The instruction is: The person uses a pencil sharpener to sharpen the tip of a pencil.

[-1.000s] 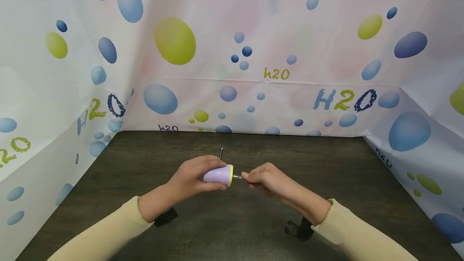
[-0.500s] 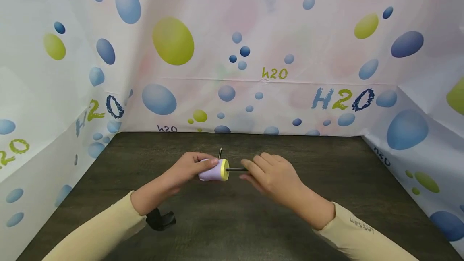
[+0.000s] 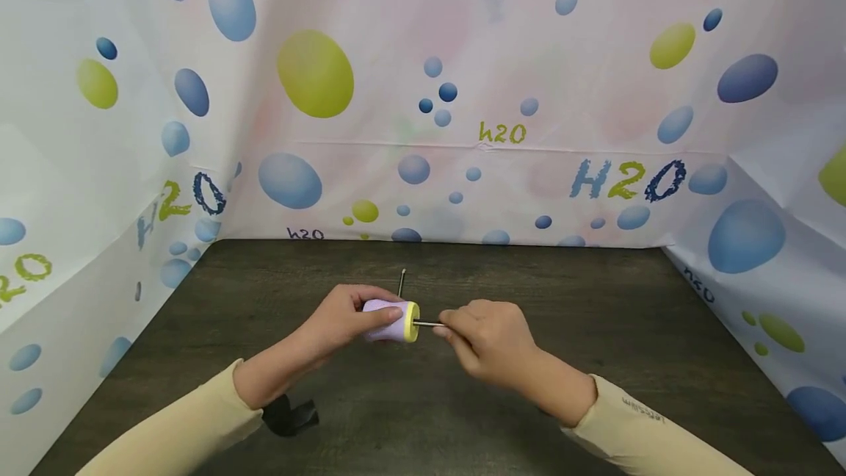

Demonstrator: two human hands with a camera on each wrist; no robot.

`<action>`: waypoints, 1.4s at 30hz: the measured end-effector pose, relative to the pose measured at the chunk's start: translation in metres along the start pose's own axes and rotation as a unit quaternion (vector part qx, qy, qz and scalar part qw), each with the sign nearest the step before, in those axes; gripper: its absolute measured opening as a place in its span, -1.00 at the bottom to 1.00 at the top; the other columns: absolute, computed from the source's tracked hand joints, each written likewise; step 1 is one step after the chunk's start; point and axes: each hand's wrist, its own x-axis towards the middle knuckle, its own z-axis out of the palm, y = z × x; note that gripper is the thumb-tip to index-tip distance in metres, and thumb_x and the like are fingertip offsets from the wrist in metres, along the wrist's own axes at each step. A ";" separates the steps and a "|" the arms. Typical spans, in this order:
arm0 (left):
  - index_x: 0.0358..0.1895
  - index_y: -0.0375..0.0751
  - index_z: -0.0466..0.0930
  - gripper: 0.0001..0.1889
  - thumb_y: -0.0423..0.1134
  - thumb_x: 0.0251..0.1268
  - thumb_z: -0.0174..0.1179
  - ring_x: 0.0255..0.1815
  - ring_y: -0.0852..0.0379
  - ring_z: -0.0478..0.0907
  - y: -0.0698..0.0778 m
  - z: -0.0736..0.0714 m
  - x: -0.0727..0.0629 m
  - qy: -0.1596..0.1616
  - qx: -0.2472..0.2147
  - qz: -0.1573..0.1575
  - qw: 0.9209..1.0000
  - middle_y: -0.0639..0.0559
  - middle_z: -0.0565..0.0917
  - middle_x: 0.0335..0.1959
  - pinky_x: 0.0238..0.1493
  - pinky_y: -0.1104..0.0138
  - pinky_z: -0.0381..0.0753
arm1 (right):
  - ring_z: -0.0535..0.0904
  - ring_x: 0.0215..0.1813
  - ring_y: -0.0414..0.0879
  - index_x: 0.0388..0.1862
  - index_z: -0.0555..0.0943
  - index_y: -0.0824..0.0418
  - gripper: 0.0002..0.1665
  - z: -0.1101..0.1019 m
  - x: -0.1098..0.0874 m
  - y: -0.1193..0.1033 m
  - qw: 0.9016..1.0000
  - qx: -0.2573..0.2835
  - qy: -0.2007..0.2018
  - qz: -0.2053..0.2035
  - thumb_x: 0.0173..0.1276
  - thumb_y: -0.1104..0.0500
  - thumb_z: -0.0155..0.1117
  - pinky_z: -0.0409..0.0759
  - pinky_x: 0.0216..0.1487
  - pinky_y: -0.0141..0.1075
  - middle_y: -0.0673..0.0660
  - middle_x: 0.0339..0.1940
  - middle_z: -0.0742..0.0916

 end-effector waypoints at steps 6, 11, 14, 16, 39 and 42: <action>0.00 -0.30 0.72 -0.56 -0.25 0.02 0.58 -0.19 0.07 0.73 -0.009 0.001 -0.002 0.085 0.235 0.325 0.912 -0.14 0.79 -0.10 -0.22 0.39 0.71 | 0.10 -0.68 -0.33 -0.42 0.67 0.23 -0.58 -0.019 0.014 0.002 0.760 0.435 -0.227 0.428 0.61 0.07 0.09 0.09 -0.63 -0.37 -0.15 -0.75 0.40; -0.04 -0.31 0.69 -0.52 -0.29 -0.11 0.63 -0.15 0.04 0.73 -0.015 -0.003 0.002 0.110 0.281 0.425 0.854 -0.12 0.79 -0.14 -0.18 0.37 0.72 | 0.02 -0.70 -0.26 -0.38 0.65 0.21 -0.55 -0.022 0.020 0.010 0.670 0.477 -0.292 0.488 0.65 0.02 0.02 0.01 -0.64 -0.34 -0.13 -0.74 0.28; 0.02 -0.28 0.72 -0.60 -0.25 0.10 0.54 -0.23 0.07 0.70 -0.012 -0.003 0.003 0.085 0.211 0.304 0.925 -0.16 0.79 -0.07 -0.25 0.42 0.69 | 0.20 -0.62 -0.34 -0.14 0.73 0.27 -0.54 -0.021 0.018 0.007 0.800 0.348 -0.271 0.407 0.64 -0.05 0.06 0.25 -0.59 -0.38 -0.07 -0.61 0.57; 0.07 -0.25 0.73 -0.64 -0.19 0.25 0.44 -0.24 0.10 0.67 -0.009 -0.004 0.004 0.067 0.152 0.195 0.967 -0.20 0.77 -0.01 -0.26 0.40 0.69 | 0.33 -0.55 -0.39 -0.02 0.73 0.25 -0.45 -0.020 0.015 0.003 0.896 0.215 -0.232 0.313 0.64 -0.17 0.01 0.36 -0.52 -0.41 -0.01 -0.44 0.71; 0.02 -0.28 0.73 -0.62 -0.20 0.16 0.51 -0.26 0.11 0.69 -0.010 0.004 -0.002 0.060 0.195 0.233 0.951 -0.16 0.78 -0.10 -0.28 0.40 0.68 | 0.23 -0.69 -0.40 -0.37 0.72 0.25 -0.53 -0.017 0.010 0.004 0.821 0.372 -0.242 0.359 0.63 0.00 0.08 0.19 -0.64 -0.42 -0.17 -0.73 0.51; -0.02 -0.28 0.70 -0.54 -0.23 -0.02 0.60 -0.16 0.07 0.72 -0.016 0.003 -0.001 0.097 0.302 0.395 0.862 -0.09 0.79 -0.10 -0.18 0.38 0.71 | 0.08 -0.71 -0.33 -0.43 0.64 0.16 -0.61 -0.023 0.014 0.012 0.646 0.493 -0.302 0.499 0.62 0.08 0.06 0.03 -0.64 -0.37 -0.19 -0.76 0.33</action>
